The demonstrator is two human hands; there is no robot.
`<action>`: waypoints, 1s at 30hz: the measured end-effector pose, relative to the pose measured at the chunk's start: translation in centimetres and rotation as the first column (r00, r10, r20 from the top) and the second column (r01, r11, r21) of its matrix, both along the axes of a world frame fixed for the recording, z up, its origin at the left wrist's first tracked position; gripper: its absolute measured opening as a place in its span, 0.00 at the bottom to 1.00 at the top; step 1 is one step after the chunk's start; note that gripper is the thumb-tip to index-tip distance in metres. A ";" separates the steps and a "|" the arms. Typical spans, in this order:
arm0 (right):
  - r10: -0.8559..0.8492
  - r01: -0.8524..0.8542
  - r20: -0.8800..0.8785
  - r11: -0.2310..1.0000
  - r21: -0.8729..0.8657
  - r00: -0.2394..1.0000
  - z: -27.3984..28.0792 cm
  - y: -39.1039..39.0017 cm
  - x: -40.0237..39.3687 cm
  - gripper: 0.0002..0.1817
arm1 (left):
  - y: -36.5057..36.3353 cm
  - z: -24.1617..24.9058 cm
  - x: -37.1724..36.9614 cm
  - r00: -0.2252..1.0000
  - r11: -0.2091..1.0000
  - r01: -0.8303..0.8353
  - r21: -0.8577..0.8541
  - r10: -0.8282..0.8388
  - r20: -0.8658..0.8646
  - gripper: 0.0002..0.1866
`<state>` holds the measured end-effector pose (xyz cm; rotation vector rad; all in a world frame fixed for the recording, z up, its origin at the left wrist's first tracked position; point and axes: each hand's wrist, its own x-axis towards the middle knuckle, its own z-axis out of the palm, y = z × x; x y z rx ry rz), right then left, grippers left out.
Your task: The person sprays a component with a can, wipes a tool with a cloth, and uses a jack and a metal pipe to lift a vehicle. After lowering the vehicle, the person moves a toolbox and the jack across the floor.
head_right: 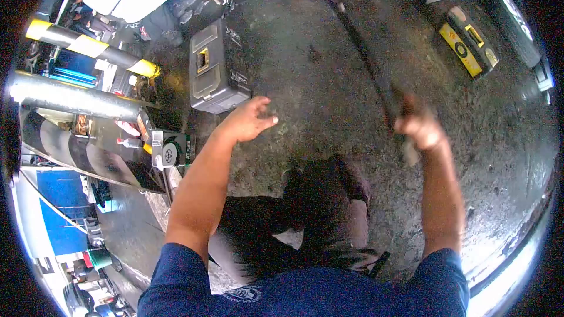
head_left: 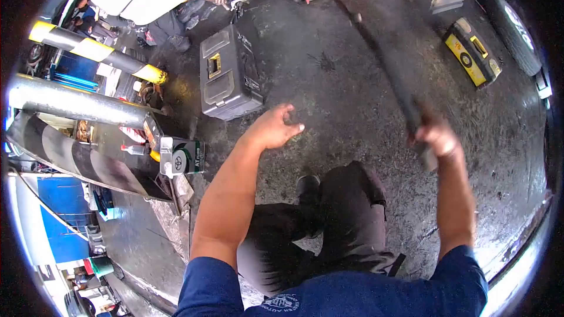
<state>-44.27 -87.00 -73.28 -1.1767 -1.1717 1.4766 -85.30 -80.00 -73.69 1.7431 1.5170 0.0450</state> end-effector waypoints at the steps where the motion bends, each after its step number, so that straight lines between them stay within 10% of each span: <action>1: -0.010 0.019 0.071 0.992 -0.124 0.997 -5.6 -1.7 0.7 0.39 | 0.0 0.1 -0.3 1.000 1.000 -0.007 0.009 0.007 0.003 0.38; 3: 0.039 0.046 0.276 0.954 -0.295 0.960 -13.2 -3.9 1.3 0.48 | -0.4 0.3 -0.5 0.998 0.999 -0.033 -0.017 0.033 -0.048 0.39; 5: -0.133 0.117 -0.005 0.886 -0.449 0.991 -15.5 -3.5 1.3 0.47 | -0.3 -0.1 -0.7 0.998 1.000 -0.006 0.002 0.006 -0.055 0.39; 7: -0.044 0.056 0.076 0.985 -0.163 0.996 -14.8 -0.5 2.9 0.50 | -0.2 0.2 -0.6 0.997 1.000 0.025 0.009 -0.024 -0.069 0.39; 9: -0.051 0.034 -0.259 0.997 -0.069 0.964 2.6 0.7 -0.2 0.53 | 0.0 1.2 0.3 0.997 1.000 0.003 0.022 -0.002 -0.073 0.39; 10: -0.056 0.056 0.000 0.989 0.140 0.998 6.4 2.9 0.9 0.51 | 0.1 1.8 0.8 0.997 1.000 0.007 0.015 -0.006 -0.072 0.39; 11: -0.138 0.192 -0.392 0.976 0.100 0.909 11.2 4.2 -0.4 0.37 | 0.4 2.6 1.6 0.992 0.999 0.052 0.014 -0.050 -0.115 0.39; 14: -0.047 0.122 -0.515 0.986 0.113 0.856 18.4 9.7 -0.2 0.21 | 0.3 2.3 2.6 0.986 0.993 0.115 0.006 -0.114 -0.124 0.39; 15: 0.153 -0.050 -0.458 0.972 0.229 0.876 18.6 10.8 0.2 0.23 | 0.4 2.3 2.7 0.988 0.992 0.124 0.012 -0.122 -0.095 0.39; 20: 0.078 -0.074 -0.050 0.993 0.089 0.996 5.3 1.8 -0.1 0.54 | 0.9 -3.0 -0.6 0.997 0.999 0.035 0.011 -0.035 0.070 0.41; 23: -0.062 0.119 0.167 0.925 -0.360 0.984 -15.6 -3.1 3.0 0.53 | 0.0 -0.3 -1.0 1.000 1.000 -0.010 0.016 0.010 -0.028 0.41; 26: -0.063 0.123 0.169 0.919 -0.374 0.984 -15.9 -2.4 1.7 0.53 | -0.5 1.0 -0.3 0.997 0.999 0.021 -0.039 -0.024 -0.079 0.40; 30: 0.004 0.000 -0.085 0.999 0.044 0.996 4.1 1.8 -0.7 0.41 | -0.3 1.6 0.9 0.998 0.999 0.036 0.020 -0.035 -0.060 0.40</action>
